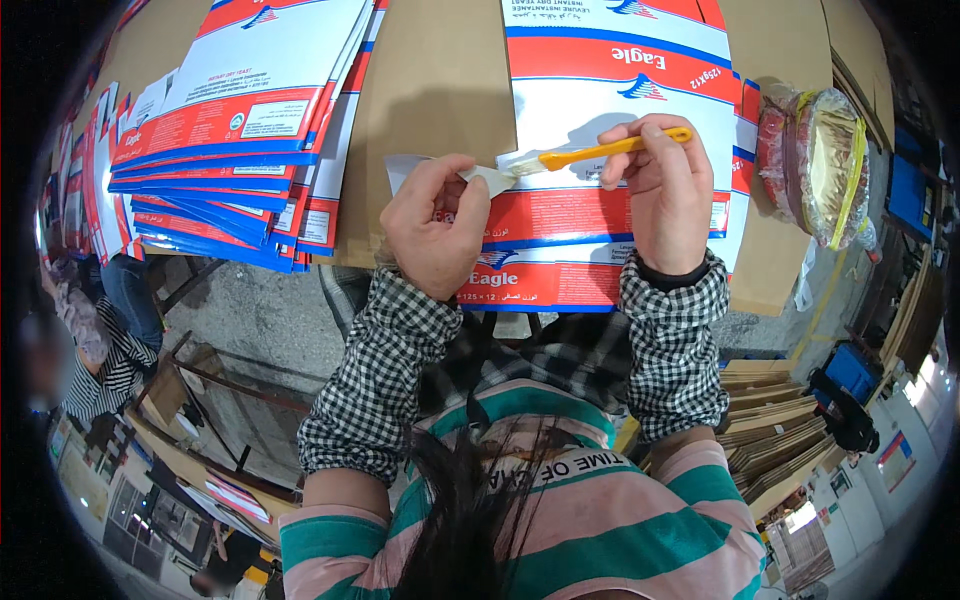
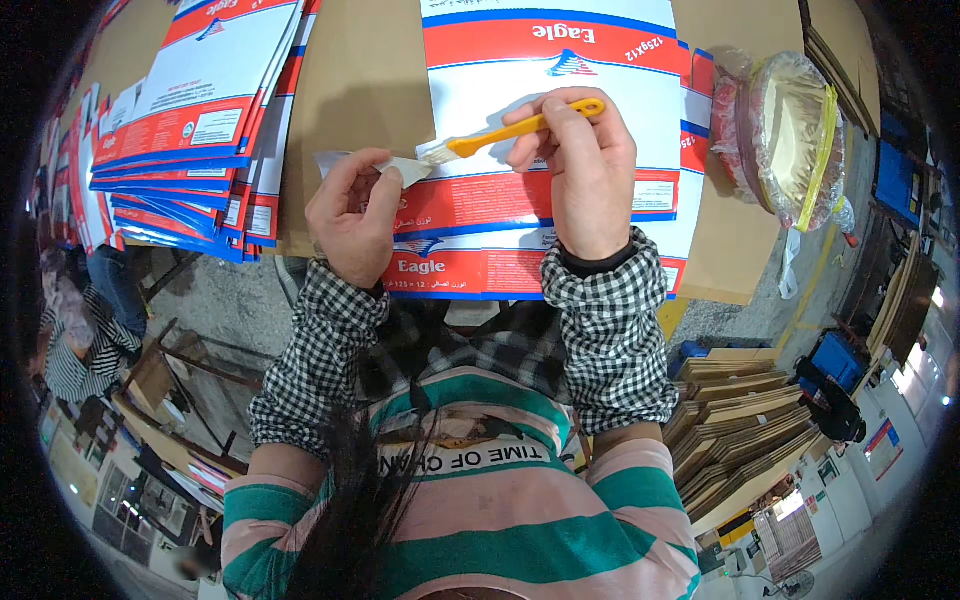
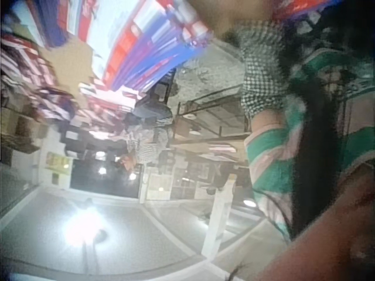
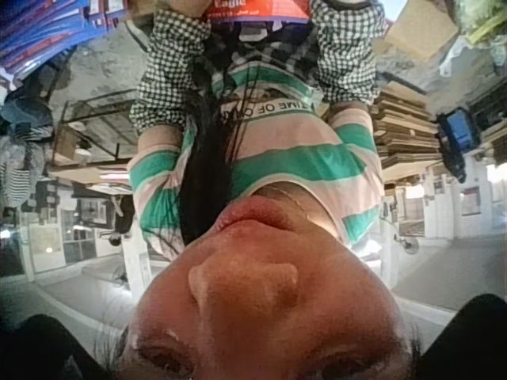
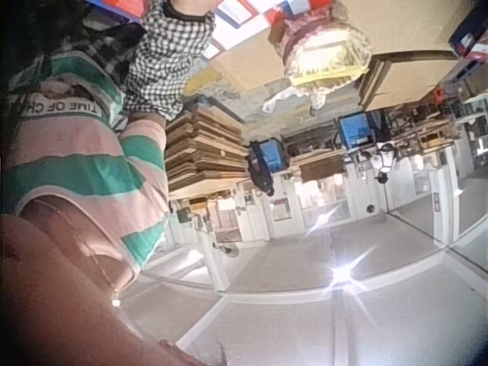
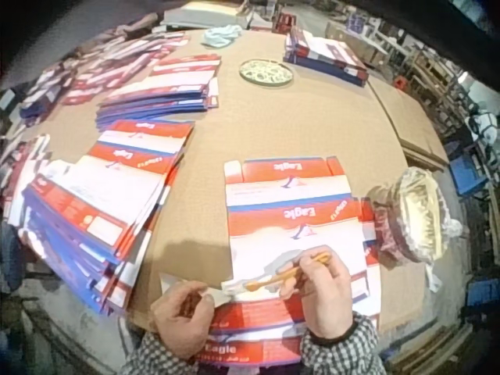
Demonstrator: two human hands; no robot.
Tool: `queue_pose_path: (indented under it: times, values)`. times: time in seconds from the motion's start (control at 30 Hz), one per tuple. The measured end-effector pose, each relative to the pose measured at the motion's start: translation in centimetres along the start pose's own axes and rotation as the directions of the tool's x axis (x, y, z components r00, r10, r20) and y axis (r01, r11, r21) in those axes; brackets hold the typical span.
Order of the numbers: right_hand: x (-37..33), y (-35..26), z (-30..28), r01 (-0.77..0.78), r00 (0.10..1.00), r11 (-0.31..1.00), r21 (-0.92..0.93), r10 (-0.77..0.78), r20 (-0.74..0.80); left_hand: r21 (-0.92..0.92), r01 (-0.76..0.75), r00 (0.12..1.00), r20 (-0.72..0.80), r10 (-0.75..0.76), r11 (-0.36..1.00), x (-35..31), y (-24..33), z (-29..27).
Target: Applying glue with a brush to paper packaging templates and stacking them.
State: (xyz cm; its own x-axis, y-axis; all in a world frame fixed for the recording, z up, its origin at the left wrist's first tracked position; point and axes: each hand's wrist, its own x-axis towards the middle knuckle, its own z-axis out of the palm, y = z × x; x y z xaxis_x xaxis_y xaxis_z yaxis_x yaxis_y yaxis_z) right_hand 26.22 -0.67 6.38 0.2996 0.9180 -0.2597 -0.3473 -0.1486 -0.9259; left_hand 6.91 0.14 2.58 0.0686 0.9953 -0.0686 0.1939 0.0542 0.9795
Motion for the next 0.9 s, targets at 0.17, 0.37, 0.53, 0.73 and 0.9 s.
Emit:
queue_pose_path:
  times: [0.17,0.37,0.53,0.73,0.9]
  values:
    - [0.0,0.0,-0.1,-0.040,0.999,0.999,0.010,0.040,0.017,-0.024,0.030,1.000,-0.003,-0.030,0.999,-0.1,-0.1,0.0]
    - [-0.1,-0.1,0.4,-0.005,1.000,0.999,0.031,0.006,-0.029,-0.019,0.018,1.000,-0.002,-0.018,1.000,-0.1,0.0,0.0]
    - [-0.1,-0.4,0.2,0.006,1.000,0.999,0.043,-0.005,-0.015,-0.003,-0.003,1.000,-0.004,0.003,1.000,-0.2,0.0,-0.3]
    - [-0.2,-0.2,0.5,-0.050,0.999,0.998,0.035,0.051,-0.012,0.017,0.000,1.000,-0.008,0.000,1.000,-0.4,0.2,-0.4]
    - [-0.3,-0.2,0.6,-0.049,0.999,0.998,0.039,0.050,-0.022,0.027,0.007,1.000,-0.005,-0.007,1.000,-0.6,0.2,-0.4]
